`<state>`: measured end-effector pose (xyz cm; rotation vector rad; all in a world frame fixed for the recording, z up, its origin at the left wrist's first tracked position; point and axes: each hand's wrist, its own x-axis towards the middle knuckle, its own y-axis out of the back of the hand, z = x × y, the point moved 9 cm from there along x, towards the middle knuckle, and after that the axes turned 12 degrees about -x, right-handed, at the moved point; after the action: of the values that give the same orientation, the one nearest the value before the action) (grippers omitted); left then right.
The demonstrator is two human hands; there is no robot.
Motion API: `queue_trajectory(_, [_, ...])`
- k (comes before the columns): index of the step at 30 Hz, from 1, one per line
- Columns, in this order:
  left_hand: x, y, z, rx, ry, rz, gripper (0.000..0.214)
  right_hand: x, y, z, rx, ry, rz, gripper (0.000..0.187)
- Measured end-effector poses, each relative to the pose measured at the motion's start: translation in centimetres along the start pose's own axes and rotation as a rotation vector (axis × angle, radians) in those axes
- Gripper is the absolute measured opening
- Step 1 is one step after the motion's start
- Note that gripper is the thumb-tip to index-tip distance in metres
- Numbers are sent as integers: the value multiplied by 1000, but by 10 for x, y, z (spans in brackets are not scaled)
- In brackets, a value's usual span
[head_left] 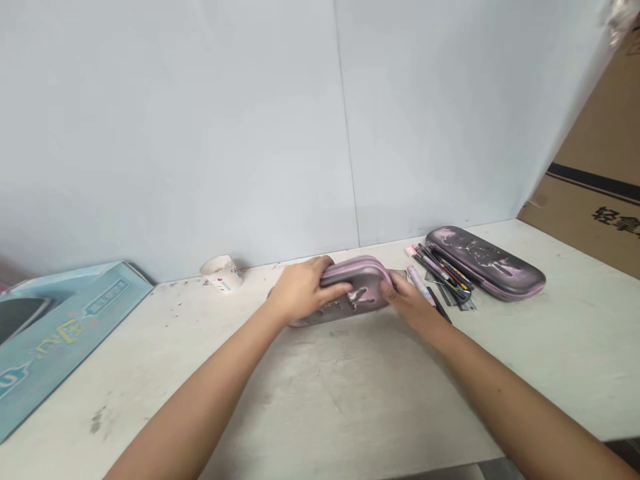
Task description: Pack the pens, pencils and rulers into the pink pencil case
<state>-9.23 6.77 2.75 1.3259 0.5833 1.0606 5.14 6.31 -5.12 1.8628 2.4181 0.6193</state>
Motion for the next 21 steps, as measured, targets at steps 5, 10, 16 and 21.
queue_trajectory(5, [-7, 17, -27, -187, 119, 116, 47, 1, -30, 13, -67, -7, -147, 45])
queue_trajectory(10, [-14, 18, -30, -278, 149, 169, 48, 4, -32, 16, -241, 29, -65, 31])
queue_trajectory(16, [-14, 16, -30, -259, 171, 188, 49, -1, -21, -2, -534, 139, -10, 32])
queue_trajectory(21, [-8, 12, -36, -272, 190, 199, 54, -2, -5, -10, -830, 240, 10, 34])
